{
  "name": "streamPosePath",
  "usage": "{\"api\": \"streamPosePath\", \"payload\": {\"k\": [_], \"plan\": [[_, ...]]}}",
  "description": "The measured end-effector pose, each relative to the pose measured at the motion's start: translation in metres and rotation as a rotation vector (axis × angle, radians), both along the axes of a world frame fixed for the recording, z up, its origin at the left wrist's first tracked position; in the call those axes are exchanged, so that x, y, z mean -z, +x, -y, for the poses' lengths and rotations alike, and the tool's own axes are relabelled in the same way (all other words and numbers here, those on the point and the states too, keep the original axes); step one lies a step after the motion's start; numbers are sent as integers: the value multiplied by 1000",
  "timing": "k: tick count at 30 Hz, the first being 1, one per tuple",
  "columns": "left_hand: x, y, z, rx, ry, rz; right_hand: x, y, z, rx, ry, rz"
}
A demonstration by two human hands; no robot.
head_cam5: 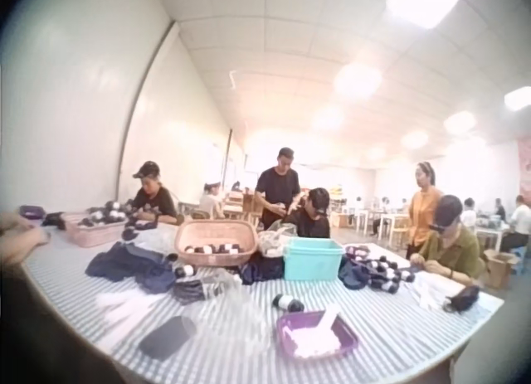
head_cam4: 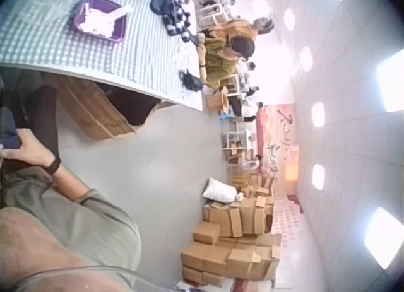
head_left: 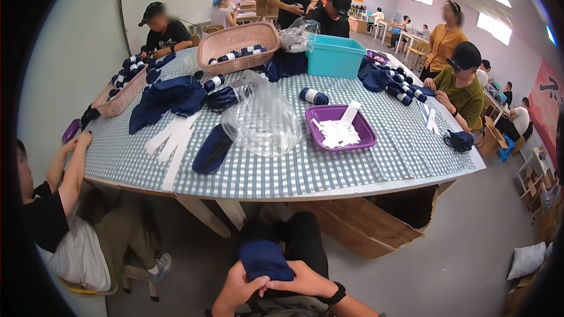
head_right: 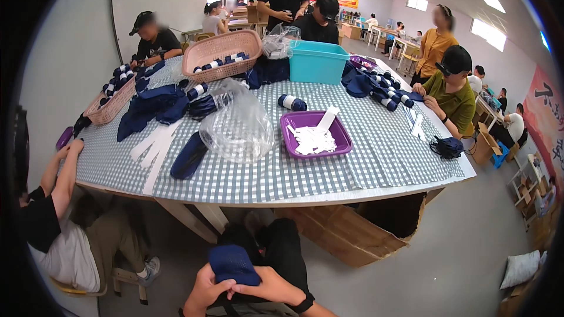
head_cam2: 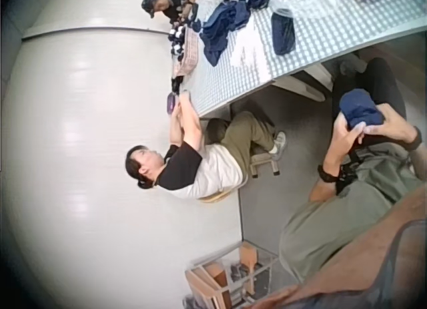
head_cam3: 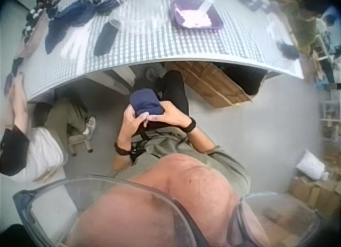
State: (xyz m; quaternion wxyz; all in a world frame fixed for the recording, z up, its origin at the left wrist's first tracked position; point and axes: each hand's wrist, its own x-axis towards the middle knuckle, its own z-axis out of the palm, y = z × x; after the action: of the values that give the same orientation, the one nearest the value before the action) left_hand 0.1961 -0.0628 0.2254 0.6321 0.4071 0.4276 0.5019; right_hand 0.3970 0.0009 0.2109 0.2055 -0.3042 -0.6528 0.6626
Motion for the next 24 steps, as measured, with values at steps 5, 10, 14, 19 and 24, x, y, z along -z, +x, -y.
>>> {"api": "streamPosePath", "payload": {"k": [5,10,14,19,24], "plan": [[1,3,-26,49,29,75,4,0,4,299,138,-38],[24,6,-48,-15,-94,121,0,-6,-5,507,120,-110],[31,-5,-56,102,-185,193,-4,-11,-12,483,113,-112],[36,-5,-62,-55,-165,303,-5,-32,-19,557,63,-135],[45,-19,-66,-101,-101,252,9,-39,-25,514,150,-19]]}}
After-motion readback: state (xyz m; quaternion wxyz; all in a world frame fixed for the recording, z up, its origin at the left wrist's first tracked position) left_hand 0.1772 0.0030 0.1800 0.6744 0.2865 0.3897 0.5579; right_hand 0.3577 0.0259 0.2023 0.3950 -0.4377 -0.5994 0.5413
